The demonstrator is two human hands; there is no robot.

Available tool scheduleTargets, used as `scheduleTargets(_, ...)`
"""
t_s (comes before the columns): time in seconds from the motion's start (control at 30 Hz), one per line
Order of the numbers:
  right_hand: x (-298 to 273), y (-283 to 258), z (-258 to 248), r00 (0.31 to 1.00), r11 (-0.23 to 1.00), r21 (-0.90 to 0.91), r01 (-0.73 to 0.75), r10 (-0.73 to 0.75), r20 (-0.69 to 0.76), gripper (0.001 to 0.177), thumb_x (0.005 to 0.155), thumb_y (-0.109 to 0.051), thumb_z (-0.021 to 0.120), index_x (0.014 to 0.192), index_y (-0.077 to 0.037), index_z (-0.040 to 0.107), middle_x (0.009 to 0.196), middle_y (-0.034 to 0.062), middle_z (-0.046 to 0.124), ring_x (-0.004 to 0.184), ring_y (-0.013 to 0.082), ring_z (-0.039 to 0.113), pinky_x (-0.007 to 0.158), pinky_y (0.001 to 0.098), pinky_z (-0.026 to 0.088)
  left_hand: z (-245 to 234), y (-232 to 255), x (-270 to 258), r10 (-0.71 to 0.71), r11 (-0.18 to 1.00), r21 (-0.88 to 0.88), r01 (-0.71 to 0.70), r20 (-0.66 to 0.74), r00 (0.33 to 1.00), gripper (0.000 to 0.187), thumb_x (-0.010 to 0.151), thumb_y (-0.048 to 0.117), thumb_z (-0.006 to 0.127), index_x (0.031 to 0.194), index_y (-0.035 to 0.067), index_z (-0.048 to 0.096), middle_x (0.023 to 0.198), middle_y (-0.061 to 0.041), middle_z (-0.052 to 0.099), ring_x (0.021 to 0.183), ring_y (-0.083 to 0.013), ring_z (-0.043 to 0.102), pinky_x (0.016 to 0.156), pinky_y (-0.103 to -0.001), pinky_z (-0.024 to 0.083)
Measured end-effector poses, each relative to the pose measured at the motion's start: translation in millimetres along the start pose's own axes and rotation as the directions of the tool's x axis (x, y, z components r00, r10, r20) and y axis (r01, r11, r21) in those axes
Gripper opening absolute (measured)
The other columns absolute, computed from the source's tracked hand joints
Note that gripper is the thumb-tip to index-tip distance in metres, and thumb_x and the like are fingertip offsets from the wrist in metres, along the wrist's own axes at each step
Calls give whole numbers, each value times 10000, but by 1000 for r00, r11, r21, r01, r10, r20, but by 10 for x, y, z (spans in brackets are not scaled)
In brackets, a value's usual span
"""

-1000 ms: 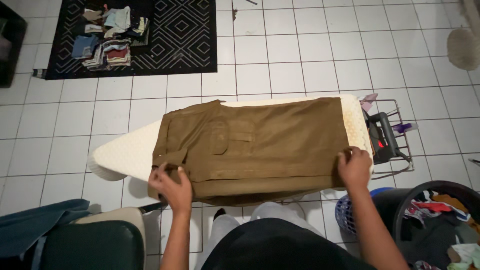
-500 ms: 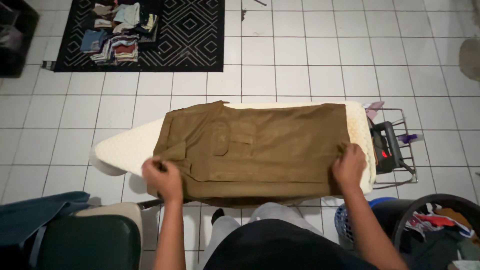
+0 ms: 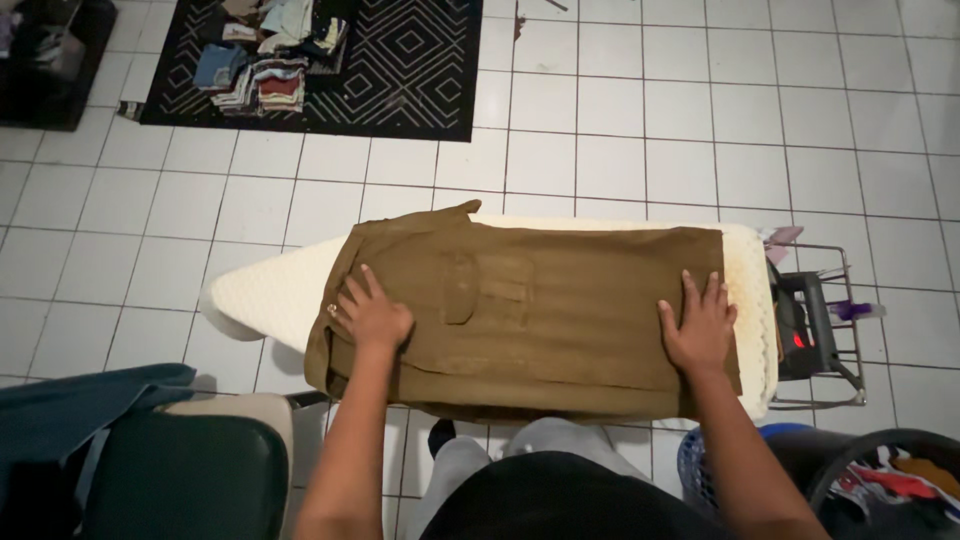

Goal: The person irons a brown jacket on an ironing board. They smooth the fabric with their hands, use an iron to press the jacket, and reposition the garment to cover different areas.

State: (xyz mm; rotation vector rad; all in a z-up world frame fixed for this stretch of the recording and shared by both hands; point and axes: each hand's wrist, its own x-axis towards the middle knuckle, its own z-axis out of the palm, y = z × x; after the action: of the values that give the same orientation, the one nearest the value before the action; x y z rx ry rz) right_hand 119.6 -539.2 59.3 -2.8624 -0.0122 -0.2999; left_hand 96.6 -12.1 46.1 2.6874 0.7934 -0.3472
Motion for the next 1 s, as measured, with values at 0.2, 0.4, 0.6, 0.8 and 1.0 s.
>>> scheduleTargets(0.2, 25, -18, -31, 1000, 1000, -5, -4, 4, 14, 700, 989, -501, 544, 1581, -144, 435, 1640, 313, 310, 1510, 504, 271, 1196, 653, 189, 22, -102, -189, 198, 972, 160, -174, -154, 968, 977, 805, 214, 618, 1656, 55, 164, 1664, -315, 151, 1493, -531, 218, 1225, -662, 72)
scheduleTargets(0.4, -16, 55, -17, 1000, 995, 95, -23, 24, -3, 628, 1012, -417, 558, 1552, -110, 459, 1642, 321, 307, 1524, 509, 256, 1212, 670, 157, -40, 186, -641, 481, 839, 369, -401, -156, 863, 900, 836, 106, 600, 1659, 84, 238, 1726, -234, 152, 1578, -405, 201, 1273, -561, 136)
scheduleTargets(0.6, 178, 658, -271, 967, 999, 26, -39, 45, -253, 496, 1057, -282, 623, 1454, -10, 503, 1509, 293, 463, 1388, 485, 398, 1215, 608, 292, 136, 455, -1076, 547, 817, -114, -566, -158, 822, 886, 923, 468, 620, 1614, 92, 212, 1668, -281, 110, 1519, -479, 147, 1211, -604, 130)
scheduleTargets(0.8, 426, 1492, -586, 935, 942, -126, -312, 281, -217, 532, 921, -304, 797, 1286, 37, 615, 1246, 314, 596, 1192, 515, 520, 955, 610, 428, 359, 338, -1128, 562, 813, -55, -579, -182, 807, 1005, 879, 641, 597, 1620, 101, 186, 1672, -261, 104, 1531, -466, 132, 1209, -628, 94)
scheduleTargets(1.0, 523, 1780, -532, 927, 926, -53, -374, 375, 7, 545, 980, -496, 762, 1219, -17, 655, 1061, 258, 717, 1010, 478, 671, 871, 560, 530, 377, 361, -1136, 544, 837, -25, -547, -77, 836, 976, 905, 564, 609, 1639, 101, 161, 1691, -255, 70, 1545, -486, 82, 1169, -715, 33)
